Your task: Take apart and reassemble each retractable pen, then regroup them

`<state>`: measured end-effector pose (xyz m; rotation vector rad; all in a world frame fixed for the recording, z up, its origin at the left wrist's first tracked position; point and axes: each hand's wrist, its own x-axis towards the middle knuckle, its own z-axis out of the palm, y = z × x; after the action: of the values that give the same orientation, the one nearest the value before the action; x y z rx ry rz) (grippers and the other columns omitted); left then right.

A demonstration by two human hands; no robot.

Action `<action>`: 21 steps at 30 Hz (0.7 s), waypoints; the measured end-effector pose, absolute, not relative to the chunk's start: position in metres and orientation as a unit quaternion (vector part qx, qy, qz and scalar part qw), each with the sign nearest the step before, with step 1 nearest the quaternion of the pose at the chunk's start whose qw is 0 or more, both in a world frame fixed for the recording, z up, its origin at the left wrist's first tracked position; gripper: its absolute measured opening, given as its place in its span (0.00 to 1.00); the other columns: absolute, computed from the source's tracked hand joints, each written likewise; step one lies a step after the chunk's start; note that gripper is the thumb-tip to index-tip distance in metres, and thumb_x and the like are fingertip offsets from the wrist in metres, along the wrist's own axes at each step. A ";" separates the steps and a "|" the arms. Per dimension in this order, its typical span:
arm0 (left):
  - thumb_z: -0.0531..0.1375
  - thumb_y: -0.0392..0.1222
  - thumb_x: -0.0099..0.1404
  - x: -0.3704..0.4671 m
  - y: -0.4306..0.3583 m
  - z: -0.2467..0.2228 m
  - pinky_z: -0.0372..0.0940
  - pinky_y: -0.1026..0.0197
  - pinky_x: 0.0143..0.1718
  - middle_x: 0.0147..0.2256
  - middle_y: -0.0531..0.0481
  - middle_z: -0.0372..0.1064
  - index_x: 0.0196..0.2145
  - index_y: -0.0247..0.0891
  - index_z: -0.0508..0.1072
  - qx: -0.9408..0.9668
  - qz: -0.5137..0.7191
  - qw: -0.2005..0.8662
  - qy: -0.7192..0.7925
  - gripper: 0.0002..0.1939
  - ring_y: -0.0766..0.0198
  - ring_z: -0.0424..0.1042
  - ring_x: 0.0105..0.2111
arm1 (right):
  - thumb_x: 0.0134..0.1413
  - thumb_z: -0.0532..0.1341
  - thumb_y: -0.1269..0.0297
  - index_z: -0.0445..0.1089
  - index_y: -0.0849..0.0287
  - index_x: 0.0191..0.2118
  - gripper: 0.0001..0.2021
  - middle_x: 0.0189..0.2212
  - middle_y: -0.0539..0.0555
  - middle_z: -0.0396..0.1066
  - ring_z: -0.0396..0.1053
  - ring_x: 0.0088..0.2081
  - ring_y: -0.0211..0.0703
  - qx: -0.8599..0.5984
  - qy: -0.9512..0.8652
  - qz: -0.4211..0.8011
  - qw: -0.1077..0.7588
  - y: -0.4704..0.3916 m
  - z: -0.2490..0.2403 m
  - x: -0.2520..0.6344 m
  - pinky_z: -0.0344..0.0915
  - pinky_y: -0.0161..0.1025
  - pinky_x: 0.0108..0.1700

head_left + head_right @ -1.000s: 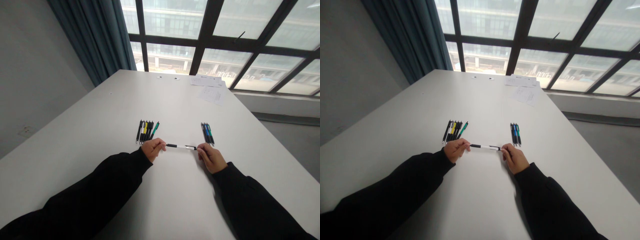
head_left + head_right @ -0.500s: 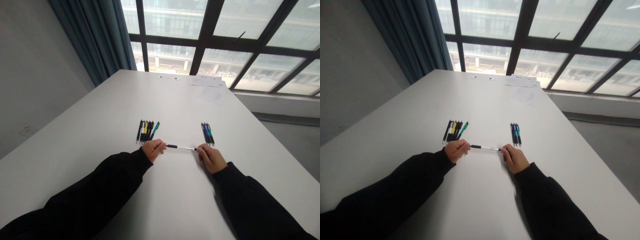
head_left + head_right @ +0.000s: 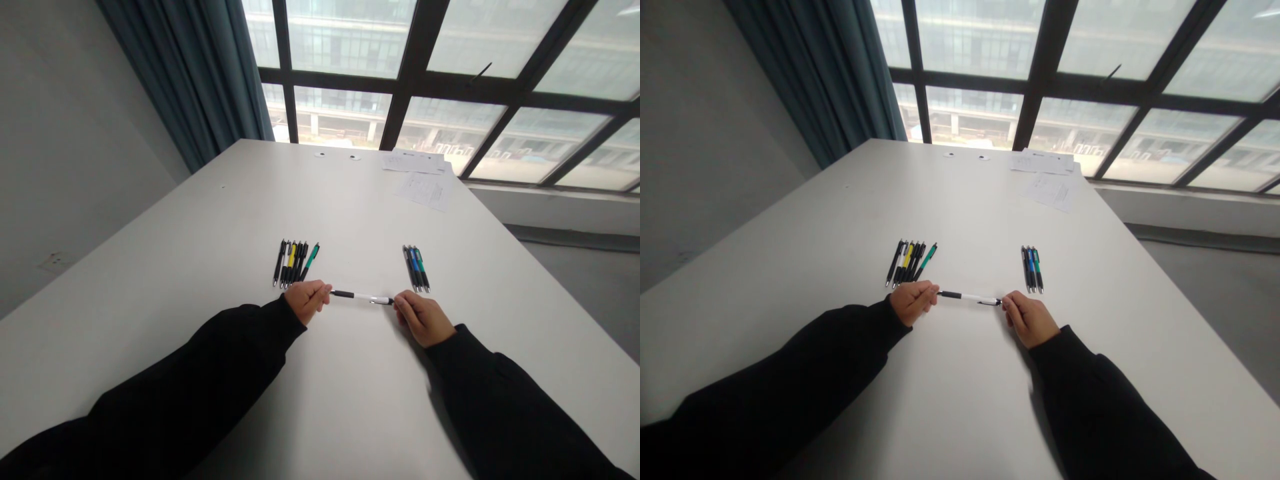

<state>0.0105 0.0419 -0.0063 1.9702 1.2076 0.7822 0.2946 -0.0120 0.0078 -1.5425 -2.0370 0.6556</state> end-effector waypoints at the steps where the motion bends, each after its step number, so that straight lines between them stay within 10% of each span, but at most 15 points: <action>1: 0.47 0.53 0.69 0.010 0.042 -0.007 0.55 0.68 0.20 0.15 0.54 0.62 0.22 0.35 0.69 0.759 0.299 0.343 0.465 0.25 0.71 0.61 0.16 | 0.66 0.46 0.56 0.62 0.56 0.30 0.17 0.18 0.48 0.68 0.65 0.21 0.39 -0.567 -0.748 0.240 0.248 -0.012 0.008 0.295 0.61 0.37 0.30; 21: 0.44 0.55 0.69 0.010 0.042 -0.008 0.54 0.66 0.21 0.12 0.55 0.56 0.15 0.38 0.61 0.782 0.283 0.327 0.449 0.29 0.69 0.59 0.16 | 0.67 0.45 0.53 0.60 0.55 0.22 0.23 0.15 0.48 0.66 0.63 0.19 0.39 -0.578 -0.735 0.247 0.253 -0.014 0.012 0.291 0.59 0.37 0.28</action>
<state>0.0100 0.0423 -0.0076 2.0483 1.1755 0.7421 0.2913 -0.0136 0.0124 -1.5710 -1.9986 0.6725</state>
